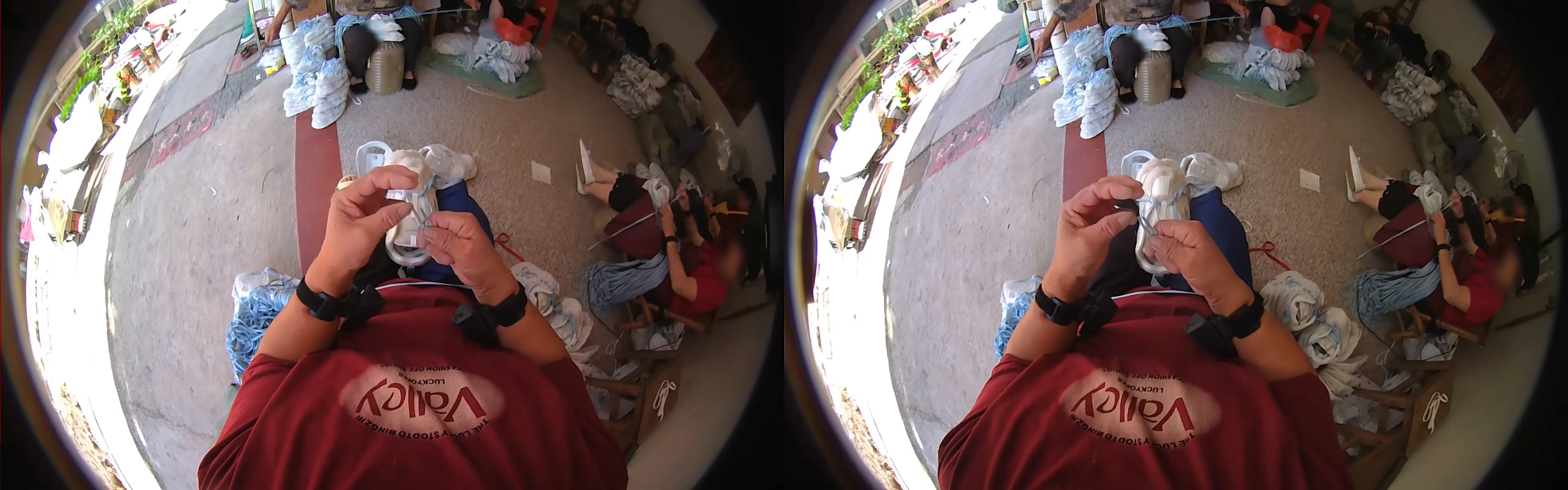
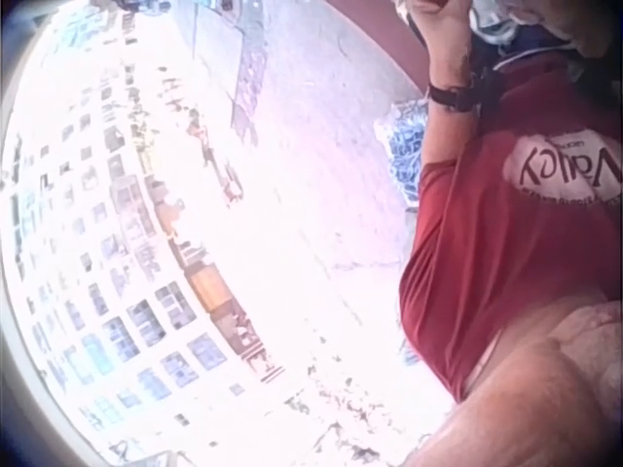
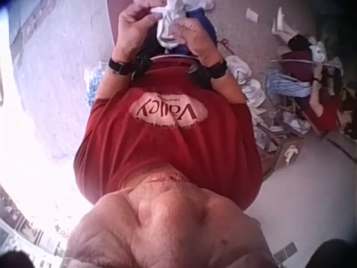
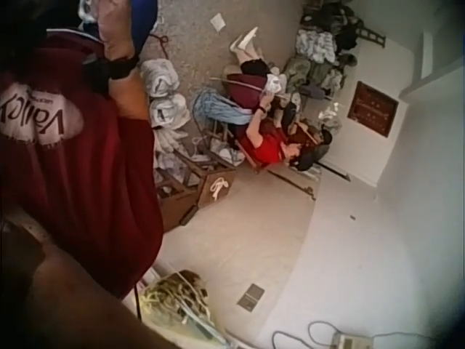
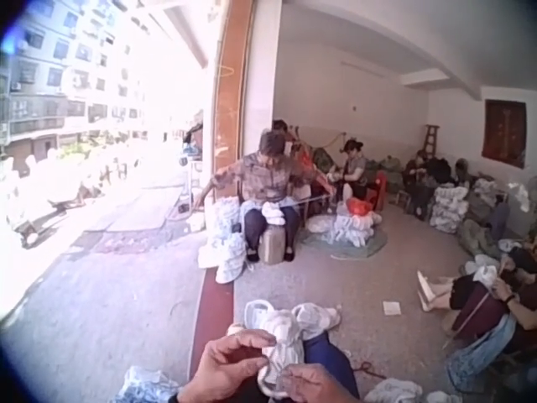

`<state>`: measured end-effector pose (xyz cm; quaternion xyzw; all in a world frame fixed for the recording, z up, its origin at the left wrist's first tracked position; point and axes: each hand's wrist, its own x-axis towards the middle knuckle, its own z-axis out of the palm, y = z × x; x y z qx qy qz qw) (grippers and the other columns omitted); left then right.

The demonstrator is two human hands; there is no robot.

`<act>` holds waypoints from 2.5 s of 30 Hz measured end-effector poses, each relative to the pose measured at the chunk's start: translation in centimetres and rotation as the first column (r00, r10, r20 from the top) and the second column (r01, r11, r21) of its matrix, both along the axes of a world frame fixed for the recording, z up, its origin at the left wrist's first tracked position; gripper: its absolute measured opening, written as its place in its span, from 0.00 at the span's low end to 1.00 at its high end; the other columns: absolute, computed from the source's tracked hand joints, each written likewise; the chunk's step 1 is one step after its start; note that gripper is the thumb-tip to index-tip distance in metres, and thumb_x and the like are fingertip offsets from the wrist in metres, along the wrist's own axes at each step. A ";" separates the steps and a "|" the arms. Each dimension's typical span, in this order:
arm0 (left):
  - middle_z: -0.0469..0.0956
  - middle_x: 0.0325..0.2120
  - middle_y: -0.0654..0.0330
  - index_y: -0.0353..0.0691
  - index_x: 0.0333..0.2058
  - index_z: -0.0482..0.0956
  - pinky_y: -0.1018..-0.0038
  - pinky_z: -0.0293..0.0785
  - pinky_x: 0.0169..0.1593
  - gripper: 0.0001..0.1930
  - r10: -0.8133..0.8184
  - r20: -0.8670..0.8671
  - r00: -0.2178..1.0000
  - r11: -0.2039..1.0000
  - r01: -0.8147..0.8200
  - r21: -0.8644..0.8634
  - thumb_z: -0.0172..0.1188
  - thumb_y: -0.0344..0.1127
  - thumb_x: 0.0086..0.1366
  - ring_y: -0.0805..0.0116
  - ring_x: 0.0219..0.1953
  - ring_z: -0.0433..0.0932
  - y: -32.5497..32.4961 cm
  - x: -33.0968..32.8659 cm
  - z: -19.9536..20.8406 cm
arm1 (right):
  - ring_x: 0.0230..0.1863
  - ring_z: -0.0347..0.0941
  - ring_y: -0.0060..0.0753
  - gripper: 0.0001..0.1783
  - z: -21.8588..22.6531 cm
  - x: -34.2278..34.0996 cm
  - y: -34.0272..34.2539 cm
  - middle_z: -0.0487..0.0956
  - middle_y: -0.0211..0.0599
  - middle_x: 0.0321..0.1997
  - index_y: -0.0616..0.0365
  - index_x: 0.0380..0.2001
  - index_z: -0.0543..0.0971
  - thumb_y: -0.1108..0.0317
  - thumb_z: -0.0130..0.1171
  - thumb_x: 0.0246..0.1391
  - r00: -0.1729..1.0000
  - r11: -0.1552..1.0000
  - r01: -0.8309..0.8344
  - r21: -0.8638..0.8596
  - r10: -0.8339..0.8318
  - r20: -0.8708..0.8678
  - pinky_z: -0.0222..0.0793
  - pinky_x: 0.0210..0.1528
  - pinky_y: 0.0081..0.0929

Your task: Insert and thread white laces into the eyelets of a white sneaker.

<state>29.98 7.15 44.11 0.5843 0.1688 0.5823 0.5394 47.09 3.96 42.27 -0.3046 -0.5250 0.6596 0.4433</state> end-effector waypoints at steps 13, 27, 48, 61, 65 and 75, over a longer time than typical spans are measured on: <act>0.77 0.28 0.57 0.38 0.27 0.78 0.71 0.73 0.40 0.05 0.485 -0.649 0.586 0.748 0.106 0.655 0.62 0.31 0.49 0.61 0.34 0.76 4.3 0.2 -14.2 | 0.19 0.55 0.13 0.10 15.6 0.4 4.6 0.69 0.24 0.20 0.59 0.23 0.73 0.69 0.50 0.58 0.973 0.788 0.229 0.572 -0.172 -0.153 0.48 0.21 0.11; 0.73 0.31 0.49 0.34 0.38 0.72 0.65 0.68 0.43 0.17 0.111 -0.660 0.743 0.974 0.050 0.220 0.60 0.40 0.56 0.50 0.37 0.73 6.5 3.4 -10.3 | 0.27 0.67 0.28 0.16 29.1 0.7 1.8 0.73 0.37 0.24 0.67 0.30 0.76 0.61 0.49 0.55 0.826 0.439 -0.551 0.709 0.170 0.537 0.61 0.31 0.22; 0.71 0.17 0.47 0.33 0.26 0.76 0.64 0.67 0.28 0.14 -0.188 -0.763 0.618 0.912 0.398 0.097 0.56 0.40 0.60 0.50 0.20 0.70 3.5 2.8 -14.4 | 0.28 0.73 0.52 0.11 -12.0 1.3 12.6 0.75 0.51 0.23 0.66 0.31 0.73 0.74 0.56 0.41 0.229 0.683 -0.257 0.684 -0.644 0.730 0.69 0.31 0.43; 0.72 0.19 0.48 0.34 0.33 0.78 0.67 0.69 0.30 0.11 -0.260 -0.759 0.597 0.917 0.399 0.000 0.54 0.38 0.61 0.51 0.22 0.71 4.4 2.6 -16.1 | 0.31 0.71 0.50 0.14 -10.2 -0.1 14.0 0.73 0.47 0.27 0.56 0.37 0.77 0.74 0.54 0.42 0.463 0.699 -0.164 0.696 -0.568 0.680 0.67 0.33 0.40; 0.71 0.17 0.48 0.33 0.29 0.77 0.66 0.68 0.29 0.13 -0.263 -0.701 0.663 0.918 0.394 0.028 0.55 0.40 0.61 0.53 0.20 0.70 4.9 2.8 -15.4 | 0.30 0.71 0.49 0.09 -10.1 -0.7 16.4 0.72 0.45 0.24 0.52 0.31 0.80 0.72 0.56 0.43 0.352 0.646 -0.375 0.665 -0.565 0.747 0.68 0.34 0.40; 0.70 0.14 0.46 0.30 0.18 0.72 0.63 0.67 0.26 0.22 -0.287 -0.611 0.738 0.930 0.367 0.006 0.57 0.46 0.60 0.49 0.18 0.69 4.1 3.0 -16.1 | 0.39 0.69 0.51 0.05 -10.7 -1.1 16.5 0.77 0.48 0.31 0.57 0.21 0.78 0.72 0.53 0.38 0.337 0.877 -0.258 0.405 -0.311 0.889 0.65 0.42 0.42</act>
